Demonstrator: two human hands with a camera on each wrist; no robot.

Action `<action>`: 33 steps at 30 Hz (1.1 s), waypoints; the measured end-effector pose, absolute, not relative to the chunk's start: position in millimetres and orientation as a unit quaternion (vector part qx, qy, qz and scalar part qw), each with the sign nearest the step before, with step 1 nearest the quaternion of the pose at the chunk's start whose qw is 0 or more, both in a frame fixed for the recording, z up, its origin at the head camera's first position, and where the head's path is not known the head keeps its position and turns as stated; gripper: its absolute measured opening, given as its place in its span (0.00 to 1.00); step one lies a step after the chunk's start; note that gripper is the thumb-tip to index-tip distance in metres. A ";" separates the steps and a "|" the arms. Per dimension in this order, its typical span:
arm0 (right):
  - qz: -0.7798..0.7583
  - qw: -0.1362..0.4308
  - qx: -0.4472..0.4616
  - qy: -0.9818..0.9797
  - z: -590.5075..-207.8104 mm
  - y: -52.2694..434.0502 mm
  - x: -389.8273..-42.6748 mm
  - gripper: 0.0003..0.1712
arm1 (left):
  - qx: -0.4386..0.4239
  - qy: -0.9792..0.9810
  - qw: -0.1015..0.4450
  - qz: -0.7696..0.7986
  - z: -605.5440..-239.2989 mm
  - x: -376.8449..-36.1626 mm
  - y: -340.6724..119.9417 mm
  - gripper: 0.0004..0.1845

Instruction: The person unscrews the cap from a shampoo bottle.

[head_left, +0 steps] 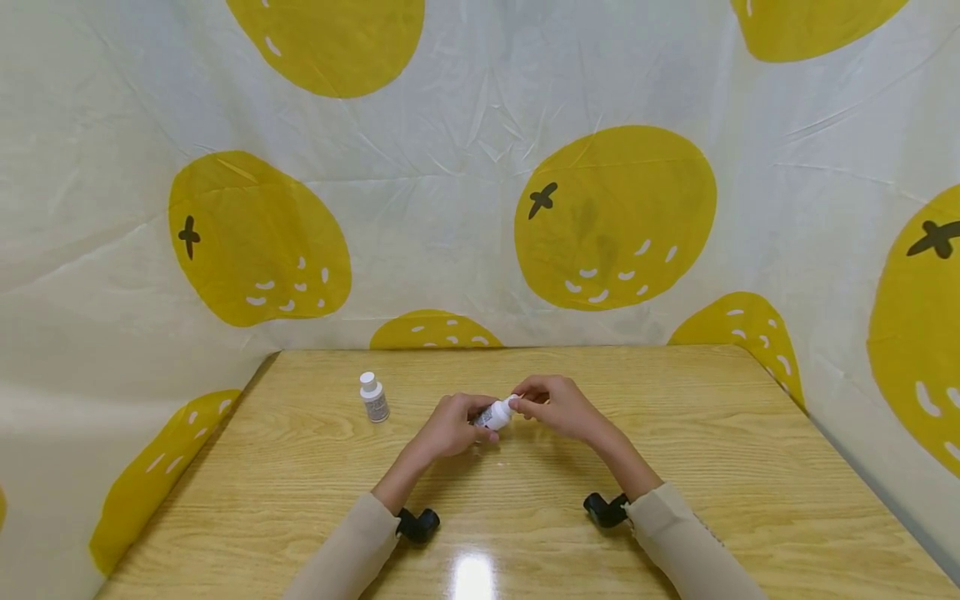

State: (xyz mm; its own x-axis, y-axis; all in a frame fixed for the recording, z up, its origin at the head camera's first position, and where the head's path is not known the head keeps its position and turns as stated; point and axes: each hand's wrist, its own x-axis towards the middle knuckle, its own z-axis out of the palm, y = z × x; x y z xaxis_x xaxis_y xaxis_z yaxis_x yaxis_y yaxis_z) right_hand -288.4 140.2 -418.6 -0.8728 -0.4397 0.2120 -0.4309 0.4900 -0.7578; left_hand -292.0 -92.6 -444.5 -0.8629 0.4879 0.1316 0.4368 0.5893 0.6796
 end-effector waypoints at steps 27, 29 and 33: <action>-0.439 0.001 -0.264 0.859 -418.7 139.7 -289.0 0.11 | 0.253 0.892 0.030 0.374 -443.0 -290.5 -92.1 0.22; -0.442 0.001 -0.258 0.859 -419.4 139.6 -289.2 0.12 | 0.252 0.892 0.031 0.375 -443.0 -290.5 -92.2 0.21; -0.448 0.002 -0.247 0.860 -420.9 139.5 -290.2 0.15 | 0.251 0.892 0.033 0.374 -442.6 -290.0 -92.5 0.21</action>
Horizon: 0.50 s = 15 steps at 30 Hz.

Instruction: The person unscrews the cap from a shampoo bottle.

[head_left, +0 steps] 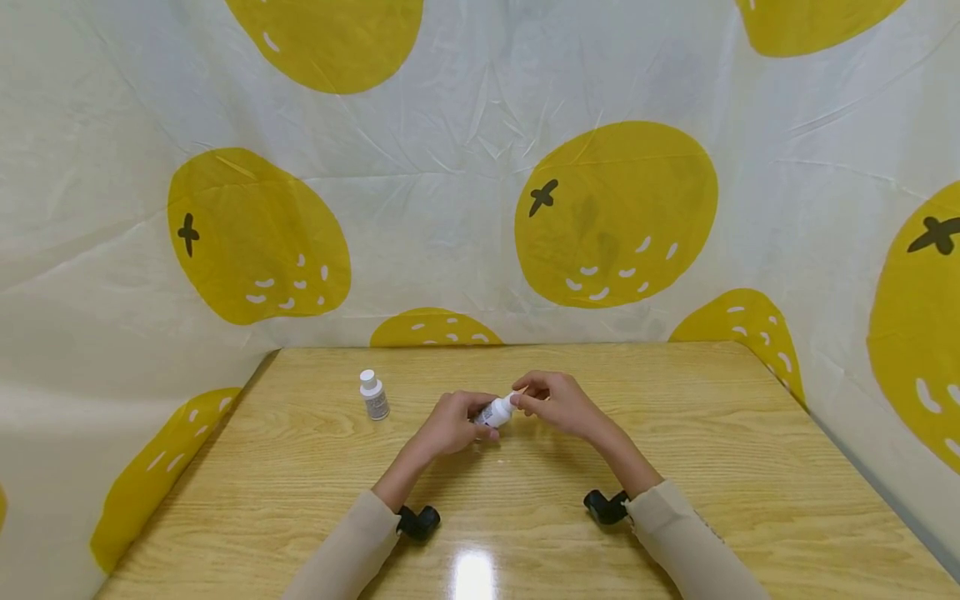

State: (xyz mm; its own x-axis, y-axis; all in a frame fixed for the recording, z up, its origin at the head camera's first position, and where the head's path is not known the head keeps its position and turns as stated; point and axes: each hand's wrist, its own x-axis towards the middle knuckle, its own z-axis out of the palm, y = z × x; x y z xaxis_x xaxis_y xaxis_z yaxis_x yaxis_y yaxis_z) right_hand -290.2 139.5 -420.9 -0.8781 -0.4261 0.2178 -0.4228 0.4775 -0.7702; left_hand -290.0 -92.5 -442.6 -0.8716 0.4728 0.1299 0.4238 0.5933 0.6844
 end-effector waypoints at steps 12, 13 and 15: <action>-0.442 0.002 -0.264 0.857 -419.8 139.4 -288.5 0.11 | 0.251 0.892 0.034 0.374 -442.8 -289.4 -92.1 0.22; -0.442 0.002 -0.264 0.857 -419.6 139.5 -288.5 0.11 | 0.251 0.892 0.034 0.374 -442.9 -289.6 -92.1 0.22; -0.441 0.002 -0.266 0.857 -419.3 139.6 -288.5 0.11 | 0.253 0.893 0.033 0.372 -443.2 -290.4 -92.2 0.21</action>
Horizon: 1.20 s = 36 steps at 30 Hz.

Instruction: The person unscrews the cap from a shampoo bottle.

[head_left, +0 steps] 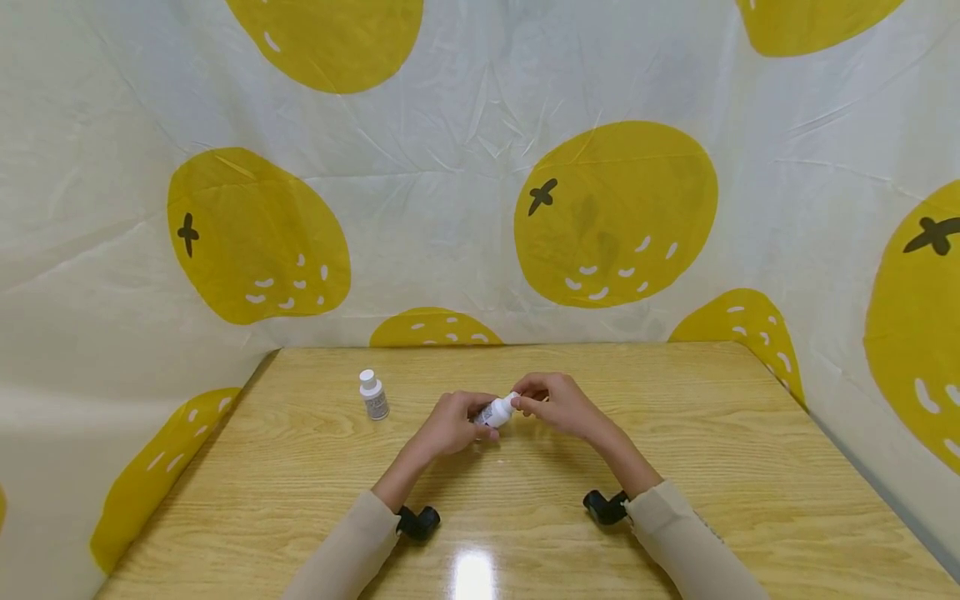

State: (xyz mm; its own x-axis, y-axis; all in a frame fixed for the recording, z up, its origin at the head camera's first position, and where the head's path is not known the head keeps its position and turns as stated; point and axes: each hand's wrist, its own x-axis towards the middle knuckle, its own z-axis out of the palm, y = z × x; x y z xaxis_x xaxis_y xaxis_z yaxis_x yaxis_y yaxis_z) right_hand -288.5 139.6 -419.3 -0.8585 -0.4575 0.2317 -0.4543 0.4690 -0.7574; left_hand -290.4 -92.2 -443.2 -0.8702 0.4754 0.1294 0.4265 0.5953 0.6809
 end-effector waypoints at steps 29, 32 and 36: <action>-0.440 -0.004 -0.252 0.862 -418.4 138.1 -287.0 0.10 | 0.261 0.893 0.027 0.366 -441.4 -289.5 -91.8 0.21; -0.439 -0.003 -0.253 0.862 -418.1 138.2 -286.9 0.09 | 0.262 0.893 0.027 0.366 -441.4 -289.7 -91.8 0.21; -0.439 -0.001 -0.247 0.864 -418.0 138.6 -287.0 0.10 | 0.258 0.893 0.029 0.367 -441.2 -289.8 -91.3 0.21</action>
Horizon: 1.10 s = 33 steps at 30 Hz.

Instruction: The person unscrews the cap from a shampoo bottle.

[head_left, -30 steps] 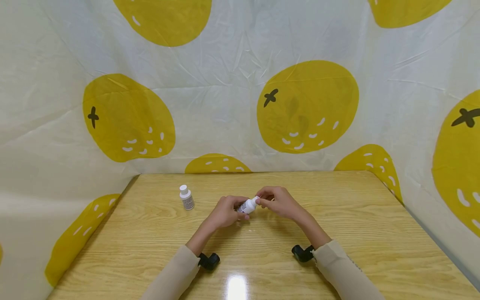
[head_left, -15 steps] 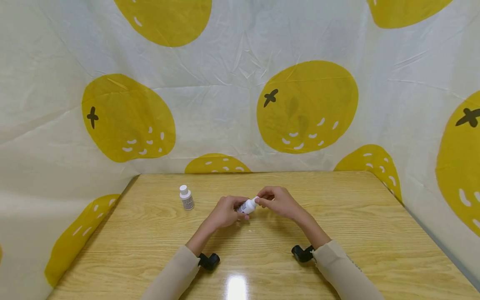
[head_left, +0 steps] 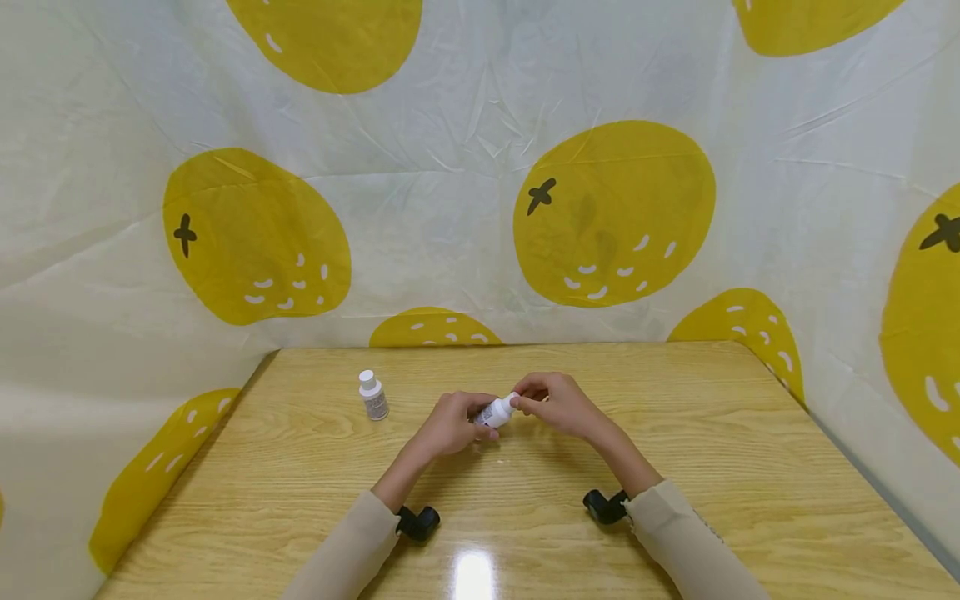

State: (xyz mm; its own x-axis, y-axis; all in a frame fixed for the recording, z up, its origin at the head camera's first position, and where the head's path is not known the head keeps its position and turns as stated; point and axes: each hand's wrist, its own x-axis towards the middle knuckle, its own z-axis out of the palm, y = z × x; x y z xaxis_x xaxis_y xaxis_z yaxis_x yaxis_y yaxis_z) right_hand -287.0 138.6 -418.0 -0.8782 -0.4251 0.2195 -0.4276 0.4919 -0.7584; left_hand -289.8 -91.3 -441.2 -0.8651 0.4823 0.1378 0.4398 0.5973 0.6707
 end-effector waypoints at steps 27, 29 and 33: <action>0.442 -0.005 0.252 -0.861 -418.6 138.5 -287.9 0.10 | 0.258 0.893 0.025 0.368 -443.1 -290.4 -92.0 0.21; 0.444 -0.006 0.249 -0.861 -418.8 138.5 -287.8 0.11 | 0.258 0.893 0.025 0.369 -443.1 -290.3 -91.9 0.21; 0.447 -0.006 0.242 -0.861 -419.0 138.6 -287.5 0.12 | 0.256 0.892 0.025 0.370 -442.3 -290.1 -91.6 0.21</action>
